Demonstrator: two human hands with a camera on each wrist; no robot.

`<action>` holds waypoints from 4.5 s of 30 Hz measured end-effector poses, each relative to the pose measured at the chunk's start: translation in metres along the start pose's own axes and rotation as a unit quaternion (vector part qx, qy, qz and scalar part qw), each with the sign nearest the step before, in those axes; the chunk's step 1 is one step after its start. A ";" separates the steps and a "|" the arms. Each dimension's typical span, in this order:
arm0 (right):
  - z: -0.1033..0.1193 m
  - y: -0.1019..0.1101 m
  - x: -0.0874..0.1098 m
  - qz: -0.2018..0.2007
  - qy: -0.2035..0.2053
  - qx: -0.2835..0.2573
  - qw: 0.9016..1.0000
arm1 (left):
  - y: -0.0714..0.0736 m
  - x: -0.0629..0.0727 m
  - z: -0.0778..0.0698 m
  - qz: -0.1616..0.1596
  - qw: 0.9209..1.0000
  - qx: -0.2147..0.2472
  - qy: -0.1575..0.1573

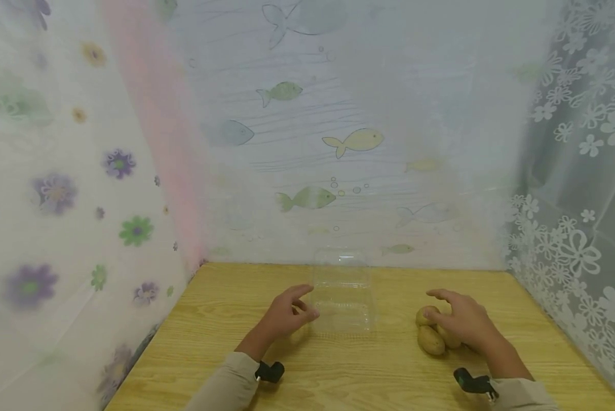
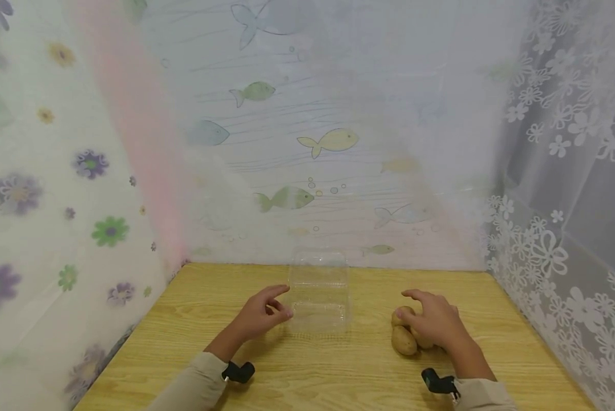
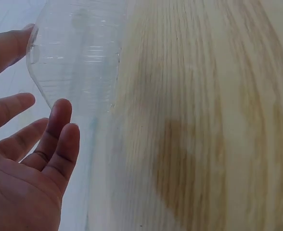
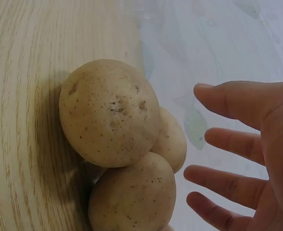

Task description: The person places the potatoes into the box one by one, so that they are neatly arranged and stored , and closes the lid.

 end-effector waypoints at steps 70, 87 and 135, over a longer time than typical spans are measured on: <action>0.000 -0.011 -0.006 -0.018 -0.049 -0.062 0.997 | -0.014 0.027 -0.010 0.005 0.997 0.071 0.007; 0.025 -0.011 -0.014 -0.022 -0.064 -0.088 0.994 | -0.014 0.029 -0.010 0.006 0.998 0.058 0.012; 0.104 -0.037 -0.049 -0.062 -0.028 -0.180 0.981 | -0.013 0.027 -0.012 0.004 0.999 0.054 0.002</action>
Point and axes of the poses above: each hand's wrist, its own x-axis away from the middle knuckle, its own y-axis out of the back of the hand, z = x × y, the point moved 10 cm from there along -x, towards the middle knuckle, and after that the axes turned 1 degree about -z, right-handed, at the moved point
